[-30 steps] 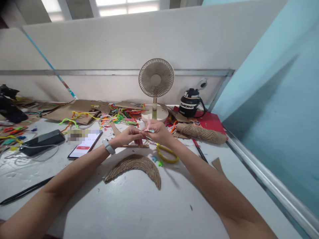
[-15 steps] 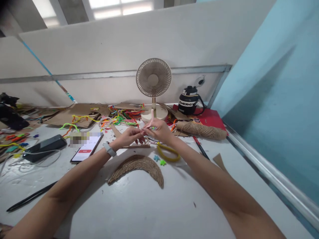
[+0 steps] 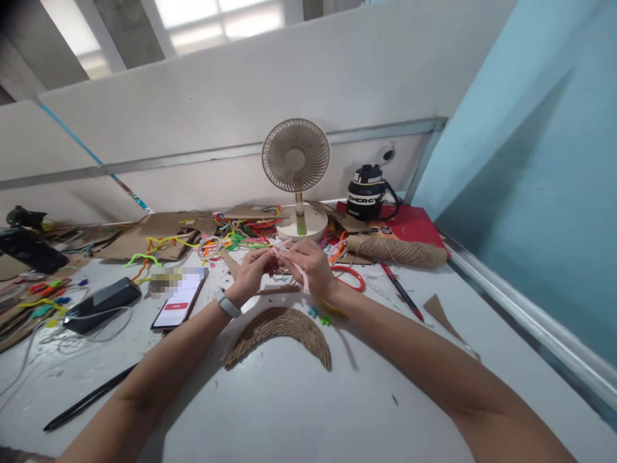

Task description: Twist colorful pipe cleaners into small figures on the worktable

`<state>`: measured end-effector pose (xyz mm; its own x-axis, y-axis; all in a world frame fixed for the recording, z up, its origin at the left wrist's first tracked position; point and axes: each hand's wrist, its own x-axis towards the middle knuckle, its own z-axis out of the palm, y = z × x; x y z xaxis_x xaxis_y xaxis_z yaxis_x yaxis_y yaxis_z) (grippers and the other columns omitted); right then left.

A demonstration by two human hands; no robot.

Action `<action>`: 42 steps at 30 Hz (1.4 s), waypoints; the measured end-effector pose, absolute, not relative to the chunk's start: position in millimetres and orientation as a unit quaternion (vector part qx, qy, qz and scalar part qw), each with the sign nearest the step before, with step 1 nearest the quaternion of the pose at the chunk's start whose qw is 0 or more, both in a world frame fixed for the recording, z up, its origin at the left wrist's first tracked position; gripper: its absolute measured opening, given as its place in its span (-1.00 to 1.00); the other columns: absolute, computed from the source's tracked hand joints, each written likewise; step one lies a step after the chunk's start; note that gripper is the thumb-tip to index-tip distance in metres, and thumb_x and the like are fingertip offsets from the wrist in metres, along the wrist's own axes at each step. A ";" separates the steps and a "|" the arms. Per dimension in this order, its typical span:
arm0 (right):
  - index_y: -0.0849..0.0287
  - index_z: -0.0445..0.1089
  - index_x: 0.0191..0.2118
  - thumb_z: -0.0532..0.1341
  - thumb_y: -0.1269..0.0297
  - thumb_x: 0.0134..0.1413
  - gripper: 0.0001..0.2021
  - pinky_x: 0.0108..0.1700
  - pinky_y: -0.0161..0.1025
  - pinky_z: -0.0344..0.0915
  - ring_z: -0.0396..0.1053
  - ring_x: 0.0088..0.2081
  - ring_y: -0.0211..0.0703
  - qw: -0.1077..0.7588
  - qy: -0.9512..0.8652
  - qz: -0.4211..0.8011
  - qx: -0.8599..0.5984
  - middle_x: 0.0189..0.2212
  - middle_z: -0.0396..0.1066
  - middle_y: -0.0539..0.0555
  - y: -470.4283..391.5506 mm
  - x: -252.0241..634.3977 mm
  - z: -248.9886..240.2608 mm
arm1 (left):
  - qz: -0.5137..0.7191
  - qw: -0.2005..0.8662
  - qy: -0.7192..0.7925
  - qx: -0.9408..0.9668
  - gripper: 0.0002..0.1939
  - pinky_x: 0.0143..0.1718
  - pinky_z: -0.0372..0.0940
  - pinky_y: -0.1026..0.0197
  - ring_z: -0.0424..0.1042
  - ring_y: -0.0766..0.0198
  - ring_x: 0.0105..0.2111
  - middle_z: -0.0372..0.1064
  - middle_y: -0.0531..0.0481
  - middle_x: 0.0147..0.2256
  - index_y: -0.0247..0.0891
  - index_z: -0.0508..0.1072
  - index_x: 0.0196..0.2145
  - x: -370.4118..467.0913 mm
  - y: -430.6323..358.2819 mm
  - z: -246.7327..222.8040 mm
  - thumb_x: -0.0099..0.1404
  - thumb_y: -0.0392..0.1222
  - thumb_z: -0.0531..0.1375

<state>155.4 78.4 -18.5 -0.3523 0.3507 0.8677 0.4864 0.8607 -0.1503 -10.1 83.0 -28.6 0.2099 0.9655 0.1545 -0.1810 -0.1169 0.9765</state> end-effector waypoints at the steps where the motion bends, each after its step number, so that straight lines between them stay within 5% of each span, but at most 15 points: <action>1: 0.14 0.50 -0.20 0.16 0.33 0.17 -0.83 -0.28 -0.18 0.33 0.37 -0.33 -0.13 0.511 -0.817 -0.061 -0.260 -0.44 0.44 0.09 79.7 155.6 -20.8 | 0.511 0.570 0.360 0.534 -0.65 -0.59 0.14 0.37 0.35 0.40 -0.61 0.37 0.05 -0.57 -0.32 0.39 -0.48 -10.9 83.4 -29.0 0.08 0.08 0.22; 6: 0.09 0.51 -0.20 0.11 0.24 0.22 -0.78 -0.29 -0.17 0.35 0.38 -0.35 -0.13 0.498 -0.817 0.001 -0.291 -0.38 0.46 0.11 86.9 161.2 -28.5 | 0.441 0.595 0.371 0.560 -0.64 -0.52 0.17 0.36 0.40 0.36 -0.47 0.43 -0.01 -0.43 -0.31 0.43 -0.35 -21.8 90.2 -27.4 0.14 0.08 0.16; 12: 0.02 0.52 -0.21 0.08 0.12 0.21 -0.73 -0.29 -0.10 0.33 0.37 -0.34 -0.05 0.486 -0.816 0.068 -0.305 -0.39 0.46 0.13 89.5 162.8 -33.2 | 0.398 0.567 0.431 0.577 -0.40 -0.65 -0.03 0.32 0.11 0.44 -0.71 0.16 0.08 -0.70 -0.28 0.27 -0.61 -26.5 100.2 -33.3 0.25 0.27 -0.14; 23: -0.07 0.51 -0.26 0.14 0.15 0.17 -0.82 -0.18 -0.03 0.30 0.40 -0.32 -0.05 0.490 -0.804 0.142 -0.307 -0.38 0.50 0.04 91.5 158.0 -42.7 | 0.333 0.596 0.382 0.623 -0.45 -0.66 -0.15 0.30 -0.04 0.46 -0.72 -0.04 0.15 -0.74 -0.25 0.12 -0.67 -24.3 89.5 -28.3 0.25 0.24 -0.03; 42: 0.04 0.49 -0.22 0.11 0.20 0.20 -0.79 -0.22 -0.14 0.29 0.40 -0.32 -0.10 0.500 -0.795 0.153 -0.307 -0.37 0.50 0.04 84.6 153.9 -46.3 | 0.410 0.610 0.339 0.587 -0.49 -0.62 -0.06 0.30 -0.01 0.46 -0.68 -0.02 0.16 -0.70 -0.24 0.08 -0.66 -21.9 89.1 -34.0 0.22 0.20 0.05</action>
<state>153.9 84.6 -46.3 -0.3123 0.6410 0.7011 0.3352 0.7649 -0.5501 -21.9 89.1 -34.0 0.4335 0.8986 0.0679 -0.1023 -0.0258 0.9944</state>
